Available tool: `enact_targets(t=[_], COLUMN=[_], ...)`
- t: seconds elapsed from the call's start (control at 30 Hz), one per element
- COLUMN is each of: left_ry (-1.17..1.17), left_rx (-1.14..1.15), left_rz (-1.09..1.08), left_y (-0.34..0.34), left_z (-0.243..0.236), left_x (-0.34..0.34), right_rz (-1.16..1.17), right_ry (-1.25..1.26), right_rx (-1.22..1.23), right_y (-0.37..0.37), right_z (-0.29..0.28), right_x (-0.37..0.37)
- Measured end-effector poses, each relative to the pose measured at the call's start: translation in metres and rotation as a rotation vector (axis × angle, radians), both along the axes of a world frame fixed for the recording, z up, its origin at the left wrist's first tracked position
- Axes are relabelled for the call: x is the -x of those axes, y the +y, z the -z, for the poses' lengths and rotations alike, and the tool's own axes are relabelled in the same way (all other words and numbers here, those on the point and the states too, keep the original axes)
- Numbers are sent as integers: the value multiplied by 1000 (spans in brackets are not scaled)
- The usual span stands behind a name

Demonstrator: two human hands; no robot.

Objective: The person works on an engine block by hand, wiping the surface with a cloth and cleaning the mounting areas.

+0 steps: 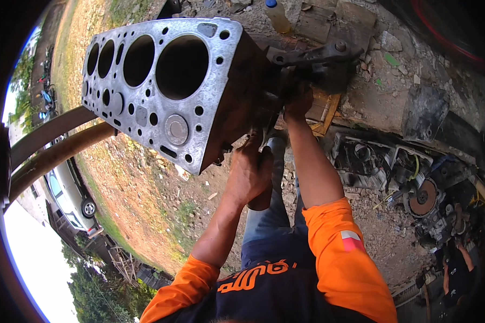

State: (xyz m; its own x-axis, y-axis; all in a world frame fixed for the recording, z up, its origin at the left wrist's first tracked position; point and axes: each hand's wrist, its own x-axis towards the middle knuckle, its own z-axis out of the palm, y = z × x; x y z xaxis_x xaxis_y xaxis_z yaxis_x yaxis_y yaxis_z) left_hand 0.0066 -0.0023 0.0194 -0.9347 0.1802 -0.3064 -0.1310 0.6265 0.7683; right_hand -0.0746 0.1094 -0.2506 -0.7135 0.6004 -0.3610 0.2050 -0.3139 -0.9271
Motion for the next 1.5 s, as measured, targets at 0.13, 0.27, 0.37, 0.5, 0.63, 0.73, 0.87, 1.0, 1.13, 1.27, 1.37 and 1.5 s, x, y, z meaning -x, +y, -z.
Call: enact_targets(t=[0.13, 0.27, 0.37, 0.5, 0.63, 0.73, 0.87, 1.0, 1.13, 1.27, 1.37, 1.5], left_ry=[-2, 3, -27, -59, -108, -91, -91, -84, -70, -68, -69, -87], left_rx=[-6, -11, -22, 23, 48, 53, 53, 77, 88, 90, 64, 69], left_rz=[-3, -18, -2, 35, 17, 23, 37, 22, 38, 70, 61, 37], left_y=[2, 3, -2, -9, -8, -8, -4, -1, -2, -6, -7, -7], left_z=[-1, -1, 0, 8, 3, 2, 4, 2, 2, 2, 6, 3], left_x=[0, 0, -1, -2, -4, -6, -3, -5, -4, -5, -2, -5], right_rz=[-75, -160, 2, -216, -320, -302, -120, -136, -161, -29, -136, -153], right_ry=[-76, -277, -192, -140, -181, -33, 230, 135, 30, 70, 11, -66], right_rx=[79, 139, 536, 121, -259, -247, -406, -260, -334, -623, -213, -331], right_y=[11, 9, 10, 40, 34, 23, 13, 12, 10, 6, 7, 4], right_z=[11, -11, -34, -6, -21, -48, -46, -34, -43, -28, -31, -40], right_x=[7, 9, 18, 12, -12, -16, -19, -17, -17, -13, -17, -16])
